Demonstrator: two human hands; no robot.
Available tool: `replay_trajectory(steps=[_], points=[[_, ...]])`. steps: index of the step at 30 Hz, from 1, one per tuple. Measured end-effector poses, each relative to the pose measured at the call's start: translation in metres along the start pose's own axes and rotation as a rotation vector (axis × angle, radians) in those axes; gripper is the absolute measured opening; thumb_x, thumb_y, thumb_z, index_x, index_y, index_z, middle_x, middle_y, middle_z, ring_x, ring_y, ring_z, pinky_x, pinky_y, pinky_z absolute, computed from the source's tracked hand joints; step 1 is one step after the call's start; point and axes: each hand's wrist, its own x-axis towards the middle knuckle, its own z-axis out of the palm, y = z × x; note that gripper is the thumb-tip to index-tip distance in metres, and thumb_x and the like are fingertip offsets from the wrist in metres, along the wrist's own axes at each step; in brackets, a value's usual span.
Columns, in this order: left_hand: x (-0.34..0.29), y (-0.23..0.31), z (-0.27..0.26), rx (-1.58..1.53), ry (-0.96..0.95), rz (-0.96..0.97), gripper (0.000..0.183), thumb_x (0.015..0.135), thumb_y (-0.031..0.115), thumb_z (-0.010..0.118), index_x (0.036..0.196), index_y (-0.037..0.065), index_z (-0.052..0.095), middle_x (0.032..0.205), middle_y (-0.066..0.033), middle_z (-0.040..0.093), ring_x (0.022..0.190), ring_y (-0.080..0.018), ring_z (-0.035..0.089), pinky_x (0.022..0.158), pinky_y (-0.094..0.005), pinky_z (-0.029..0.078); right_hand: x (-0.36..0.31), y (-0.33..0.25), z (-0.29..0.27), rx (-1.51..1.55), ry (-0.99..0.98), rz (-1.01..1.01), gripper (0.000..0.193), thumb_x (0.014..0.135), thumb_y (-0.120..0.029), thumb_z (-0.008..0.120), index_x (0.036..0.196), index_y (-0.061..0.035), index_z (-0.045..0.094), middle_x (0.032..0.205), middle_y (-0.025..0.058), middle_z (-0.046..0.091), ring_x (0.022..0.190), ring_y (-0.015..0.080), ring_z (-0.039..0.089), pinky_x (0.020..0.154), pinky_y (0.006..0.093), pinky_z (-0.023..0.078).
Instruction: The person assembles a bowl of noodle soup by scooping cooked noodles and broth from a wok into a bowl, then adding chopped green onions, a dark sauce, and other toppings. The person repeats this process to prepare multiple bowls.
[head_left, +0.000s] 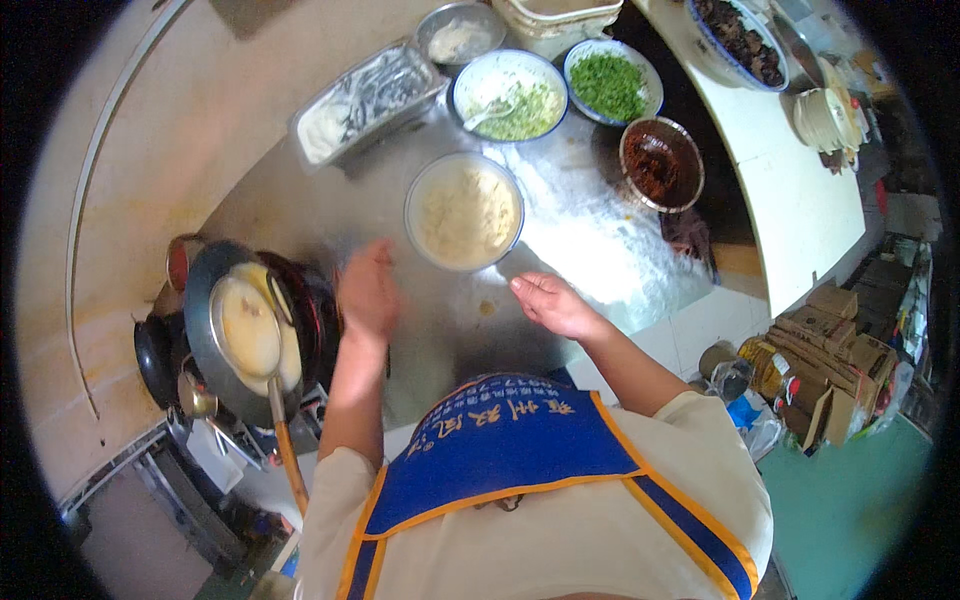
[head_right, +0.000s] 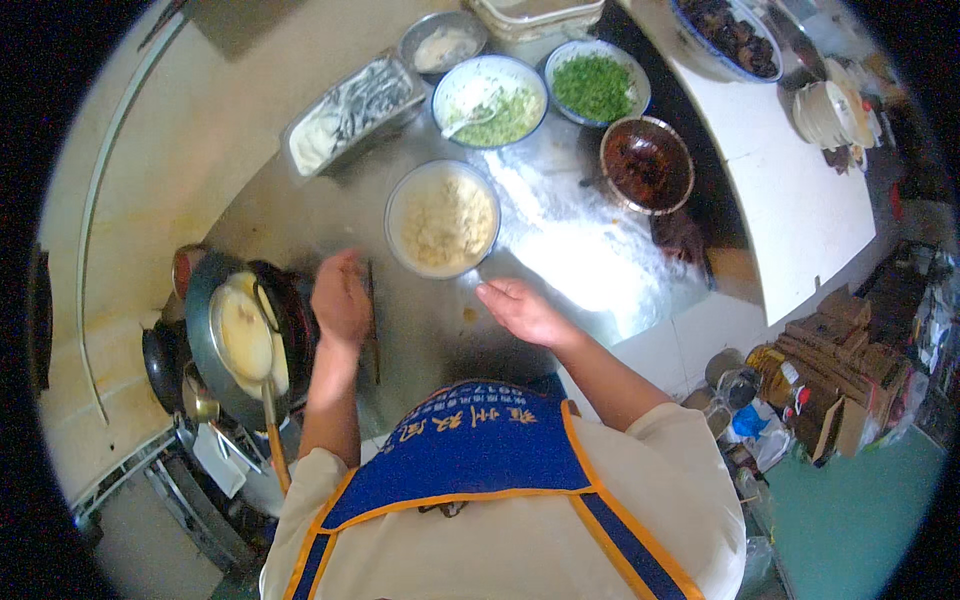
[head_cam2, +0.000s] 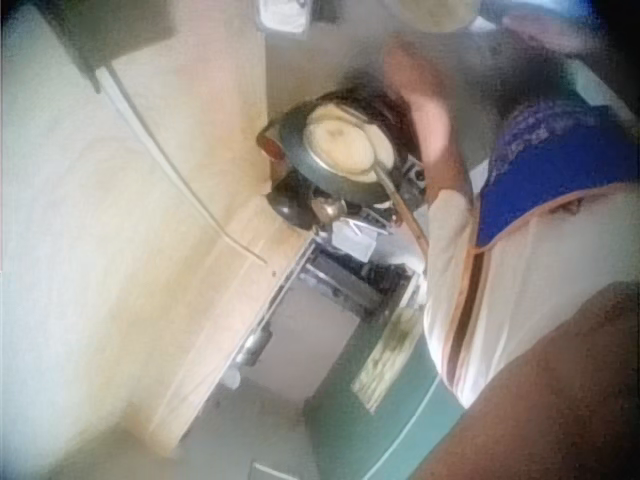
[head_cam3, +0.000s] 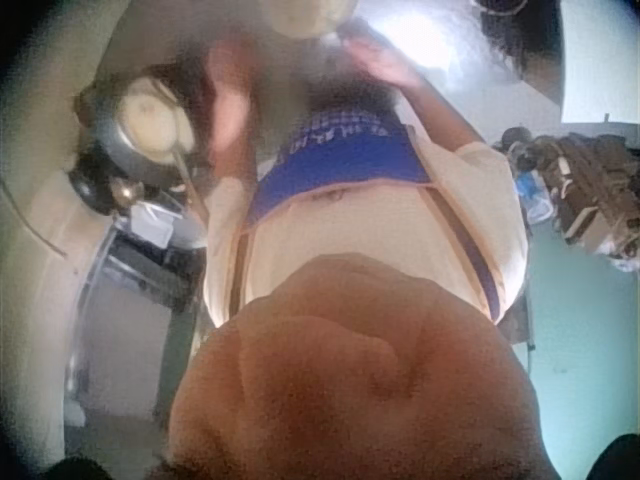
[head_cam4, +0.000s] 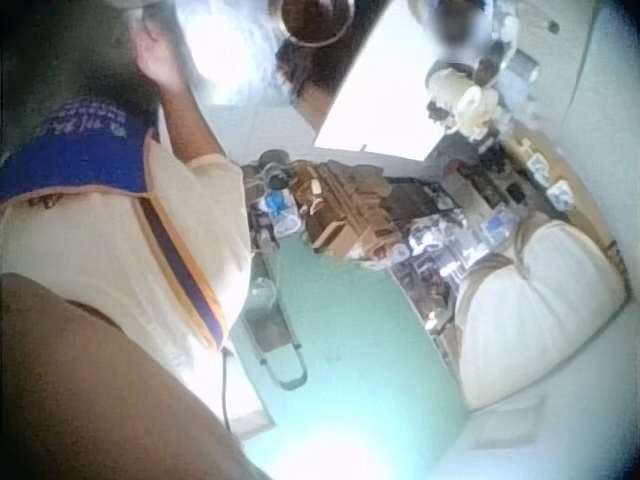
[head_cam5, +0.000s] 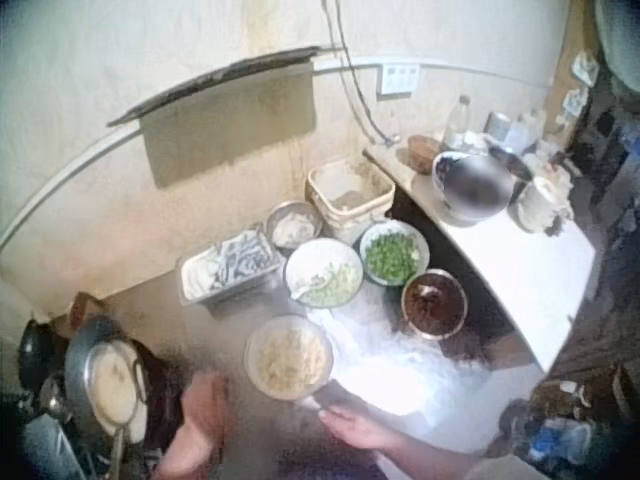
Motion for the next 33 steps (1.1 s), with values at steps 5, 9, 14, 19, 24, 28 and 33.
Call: replay_trajectory(steps=[5, 9, 14, 19, 24, 28, 33], points=[[0.105, -0.072, 0.036, 0.053, 0.046, -0.167, 0.03, 0.09, 0.006, 0.048, 0.116, 0.002, 0.062, 0.105, -0.0188, 0.066, 0.1, -0.0356, 0.063, 0.087, -0.0436, 0.05, 0.019, -0.126, -0.057, -0.403, 0.31, -0.528, 0.018, 0.096, -0.024, 0.061, 0.095, -0.0055, 0.06, 0.074, -0.0009, 0.054, 0.068, 0.0089, 0.049, 0.061, 0.026, 0.042], [0.155, -0.105, 0.061, 0.241, -0.229, -0.304, 0.036, 0.093, 0.012, 0.054, 0.127, 0.0, 0.056, 0.118, -0.0231, 0.062, 0.114, -0.0413, 0.056, 0.097, -0.048, 0.044, 0.058, -0.226, -0.117, -0.651, 0.613, -0.787, 0.019, 0.09, -0.02, 0.065, 0.099, -0.0038, 0.065, 0.081, 0.0088, 0.064, 0.075, 0.018, 0.061, 0.07, 0.0315, 0.049], [0.164, -0.06, 0.04, 0.281, -0.285, -0.273, 0.049, 0.089, 0.014, 0.065, 0.133, -0.001, 0.051, 0.122, -0.025, 0.059, 0.118, -0.0404, 0.053, 0.098, -0.0476, 0.043, 0.142, -0.327, -0.208, -1.269, 0.756, -0.704, 0.015, 0.087, -0.009, 0.061, 0.099, -0.0057, 0.07, 0.094, 0.0155, 0.068, 0.087, 0.0312, 0.067, 0.077, 0.0387, 0.052], [0.244, 0.013, 0.071, 0.047, -0.163, 0.004, 0.052, 0.088, 0.023, 0.069, 0.131, 0.001, 0.052, 0.11, -0.0223, 0.061, 0.103, -0.0394, 0.056, 0.09, -0.0483, 0.044, 0.229, -0.368, -0.255, -1.668, 0.407, -0.323, 0.018, 0.077, -0.011, 0.062, 0.091, -0.0088, 0.073, 0.089, 0.0184, 0.07, 0.086, 0.0359, 0.066, 0.076, 0.0433, 0.052], [0.341, 0.066, 0.149, -0.151, -0.174, 0.309, 0.043, 0.088, 0.027, 0.068, 0.126, 0.008, 0.059, 0.099, -0.0211, 0.061, 0.093, -0.0398, 0.059, 0.081, -0.0491, 0.047, 0.262, -0.374, -0.25, -1.887, 0.146, -0.01, 0.025, 0.074, -0.013, 0.069, 0.097, -0.0114, 0.076, 0.1, 0.014, 0.072, 0.091, 0.0347, 0.068, 0.077, 0.0426, 0.053], [0.389, 0.08, 0.185, -0.039, -0.224, 0.481, 0.027, 0.089, 0.027, 0.067, 0.109, 0.01, 0.067, 0.09, -0.0205, 0.059, 0.084, -0.0392, 0.059, 0.076, -0.049, 0.048, 0.262, -0.376, -0.24, -1.828, 0.235, 0.153, 0.03, 0.072, -0.027, 0.076, 0.098, -0.0105, 0.077, 0.1, 0.0126, 0.073, 0.093, 0.0317, 0.069, 0.078, 0.0423, 0.054], [0.406, 0.078, 0.197, 0.106, -0.307, 0.497, 0.024, 0.09, 0.032, 0.065, 0.095, 0.009, 0.07, 0.092, -0.0229, 0.06, 0.084, -0.0417, 0.061, 0.077, -0.0488, 0.05, 0.271, -0.382, -0.241, -1.861, 0.224, 0.259, 0.034, 0.072, -0.03, 0.078, 0.101, -0.0123, 0.077, 0.107, 0.0098, 0.073, 0.098, 0.0302, 0.069, 0.082, 0.0433, 0.054]])
